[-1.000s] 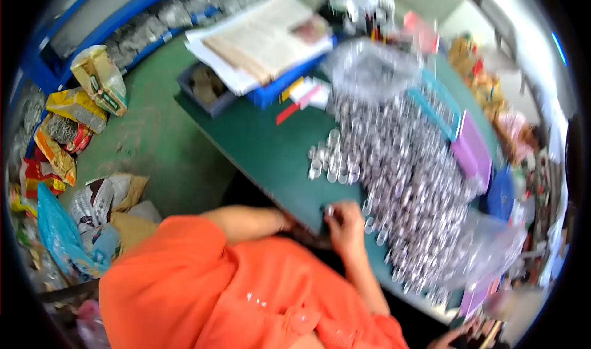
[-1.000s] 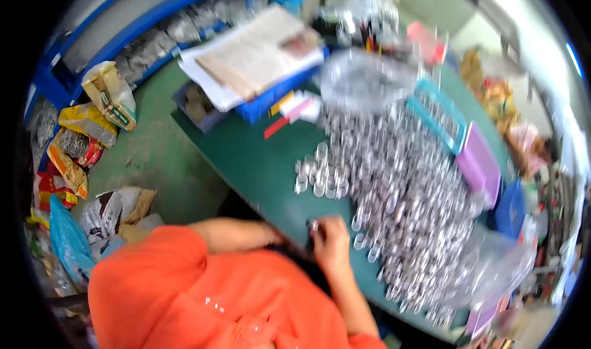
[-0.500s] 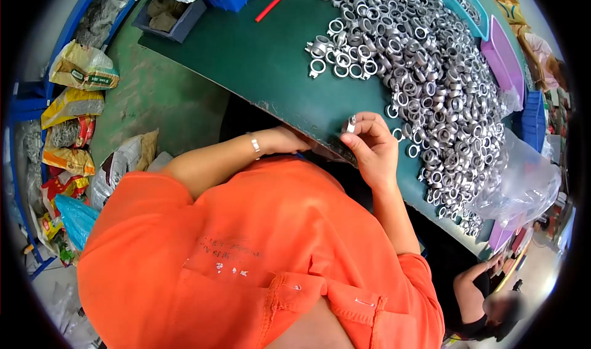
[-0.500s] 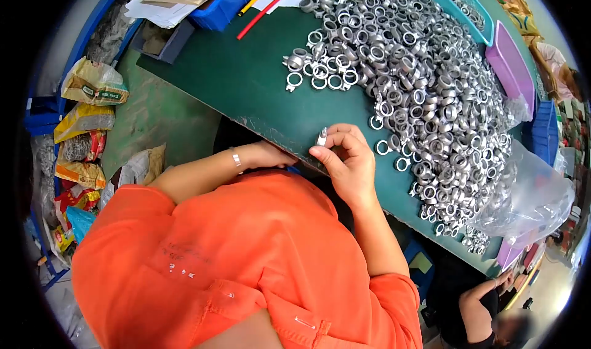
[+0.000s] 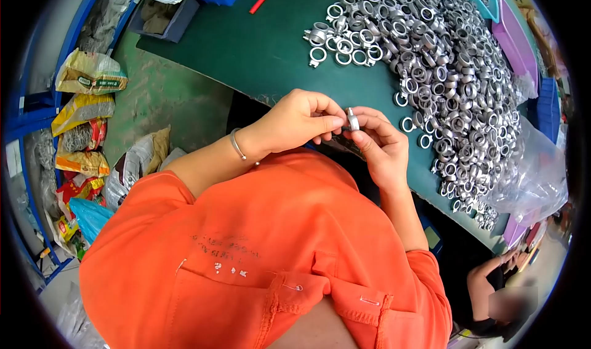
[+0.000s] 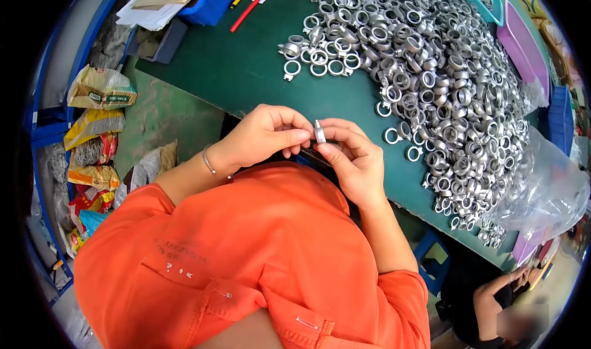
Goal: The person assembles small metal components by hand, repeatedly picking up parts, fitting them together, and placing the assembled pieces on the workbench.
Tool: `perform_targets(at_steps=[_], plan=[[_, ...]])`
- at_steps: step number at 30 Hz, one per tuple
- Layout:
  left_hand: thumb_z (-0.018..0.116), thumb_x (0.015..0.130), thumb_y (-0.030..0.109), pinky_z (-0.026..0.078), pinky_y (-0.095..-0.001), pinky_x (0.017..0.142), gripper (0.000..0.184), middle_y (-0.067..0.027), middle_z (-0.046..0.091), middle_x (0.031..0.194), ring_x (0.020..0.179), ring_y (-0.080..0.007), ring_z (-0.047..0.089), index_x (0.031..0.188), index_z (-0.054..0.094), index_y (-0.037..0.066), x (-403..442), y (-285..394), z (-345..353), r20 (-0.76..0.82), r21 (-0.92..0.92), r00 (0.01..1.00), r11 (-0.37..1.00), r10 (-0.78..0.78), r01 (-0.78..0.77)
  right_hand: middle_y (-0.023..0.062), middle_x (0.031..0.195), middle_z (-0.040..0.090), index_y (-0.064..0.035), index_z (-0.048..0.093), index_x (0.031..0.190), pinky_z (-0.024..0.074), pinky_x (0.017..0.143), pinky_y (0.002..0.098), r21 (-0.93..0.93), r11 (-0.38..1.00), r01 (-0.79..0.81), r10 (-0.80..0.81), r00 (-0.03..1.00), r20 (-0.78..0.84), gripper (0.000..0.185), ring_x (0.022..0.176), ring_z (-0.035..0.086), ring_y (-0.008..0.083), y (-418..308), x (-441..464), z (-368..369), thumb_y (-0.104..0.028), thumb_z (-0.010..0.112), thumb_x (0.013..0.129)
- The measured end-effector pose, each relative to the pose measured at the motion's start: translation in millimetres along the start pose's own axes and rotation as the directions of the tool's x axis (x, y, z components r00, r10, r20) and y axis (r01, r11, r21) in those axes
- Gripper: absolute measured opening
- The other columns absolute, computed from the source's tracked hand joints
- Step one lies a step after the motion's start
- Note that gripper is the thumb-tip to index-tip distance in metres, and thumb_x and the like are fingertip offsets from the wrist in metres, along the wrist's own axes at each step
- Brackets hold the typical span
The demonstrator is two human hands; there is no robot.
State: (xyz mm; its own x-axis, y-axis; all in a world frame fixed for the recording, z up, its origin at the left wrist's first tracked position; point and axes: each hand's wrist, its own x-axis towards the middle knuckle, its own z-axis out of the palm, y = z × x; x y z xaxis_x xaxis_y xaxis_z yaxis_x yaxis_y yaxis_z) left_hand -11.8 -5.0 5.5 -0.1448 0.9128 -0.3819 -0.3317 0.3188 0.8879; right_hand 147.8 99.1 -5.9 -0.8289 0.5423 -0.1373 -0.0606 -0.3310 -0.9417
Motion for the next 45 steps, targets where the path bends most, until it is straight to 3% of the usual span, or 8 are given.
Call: perform_targets(at_steps=[12,19,22,27,33,35,39,45], plan=[[0.063,0.081,0.0,0.047,-0.0198,0.067,0.007,-0.0028,0.06,0.085,0.077,-0.0078,0.057,0.087,0.061,-0.002,5.7,-8.9,19.6,-0.004,0.08,0.989,0.986,0.149,-0.148,0.0141,0.111,0.053,0.002,0.052,0.095,0.0506,0.08,0.0277,-0.167,0.953,0.254,-0.272,0.958,-0.093,0.017,0.095,0.057,0.0171,5.7,-8.8,-2.4,0.012,0.053,0.081],[0.061,0.081,-0.003,0.047,-0.0202,0.068,0.007,-0.0034,0.058,0.088,0.078,-0.0083,0.057,0.087,0.061,-0.003,0.9,0.3,18.1,0.067,0.323,0.964,0.908,0.259,-0.266,0.0071,0.093,0.059,0.0039,0.051,0.111,0.0505,0.068,0.0224,0.019,0.989,-0.148,0.149,0.982,-0.12,0.022,0.078,0.059,0.0124,-4.1,-9.2,-8.4,-0.008,0.047,0.092],[0.055,0.087,0.005,0.051,-0.0229,0.067,0.014,-0.0053,0.058,0.093,0.079,-0.0099,0.058,0.099,0.058,-0.002,2.0,-8.7,20.0,0.013,0.05,0.996,0.994,0.094,-0.094,0.0081,0.097,0.059,0.0009,0.055,0.106,0.05,0.072,0.0225,0.012,0.998,0.066,-0.065,0.993,-0.101,0.022,0.086,0.058,0.0117,4.1,-11.4,-2.4,-0.002,0.059,0.084],[0.041,0.094,0.022,0.053,-0.025,0.055,0.028,-0.0062,0.057,0.091,0.071,-0.011,0.057,0.106,0.053,-0.001,9.3,-5.3,11.6,0.12,-0.5,0.972,0.834,-0.201,0.234,0.0113,0.096,0.061,-0.0021,0.061,0.09,0.0479,0.075,0.0331,-0.61,0.609,0.507,-0.468,0.851,0.239,0.02,0.087,0.059,0.0268,-16.2,-10.6,-4.1,0.001,0.067,0.071],[0.053,0.09,0.014,0.038,-0.0181,0.045,0.015,-0.0036,0.054,0.073,0.058,-0.0065,0.049,0.091,0.057,0.0,11.4,-2.4,15.0,0.139,-0.224,0.971,0.948,-0.197,0.224,0.0105,0.07,0.056,-0.0031,0.057,0.081,0.045,0.056,0.037,-0.983,0.092,-0.16,-0.399,0.898,-0.183,0.012,0.065,0.056,0.0285,-12.4,-19.5,-47.9,-0.011,0.065,0.077],[0.057,0.087,0.011,0.04,-0.0175,0.048,0.012,-0.0032,0.054,0.071,0.057,-0.006,0.049,0.091,0.057,0.0,14.1,3.5,26.1,0.096,-0.036,0.982,0.985,-0.162,0.166,0.0109,0.07,0.057,-0.004,0.057,0.079,0.0452,0.056,0.0374,-0.996,0.093,-0.004,-0.426,0.904,-0.044,0.013,0.066,0.058,0.0294,-9.1,-21.1,-54.8,-0.014,0.065,0.077],[0.057,0.087,0.011,0.043,-0.0175,0.052,0.016,-0.0031,0.056,0.075,0.06,-0.0063,0.051,0.096,0.058,-0.002,22.1,6.6,44.1,0.074,-0.032,0.988,0.99,-0.132,0.135,0.0073,0.076,0.062,-0.0006,0.059,0.086,0.0469,0.06,0.0246,-0.55,0.834,0.046,-0.201,0.953,-0.225,0.008,0.066,0.06,0.0135,-5.2,-31.7,-43.8,0.001,0.063,0.078],[0.055,0.089,0.011,0.043,-0.0184,0.053,0.015,-0.0027,0.058,0.076,0.061,-0.0062,0.05,0.094,0.06,-0.002,27.0,9.4,61.8,0.095,-0.009,0.987,0.992,-0.128,0.13,0.0069,0.082,0.064,0.0,0.059,0.089,0.0485,0.064,0.0227,-0.376,0.911,0.172,-0.25,0.953,-0.172,0.01,0.073,0.06,0.0105,6.2,-42.8,-44.9,0.004,0.06,0.08]])
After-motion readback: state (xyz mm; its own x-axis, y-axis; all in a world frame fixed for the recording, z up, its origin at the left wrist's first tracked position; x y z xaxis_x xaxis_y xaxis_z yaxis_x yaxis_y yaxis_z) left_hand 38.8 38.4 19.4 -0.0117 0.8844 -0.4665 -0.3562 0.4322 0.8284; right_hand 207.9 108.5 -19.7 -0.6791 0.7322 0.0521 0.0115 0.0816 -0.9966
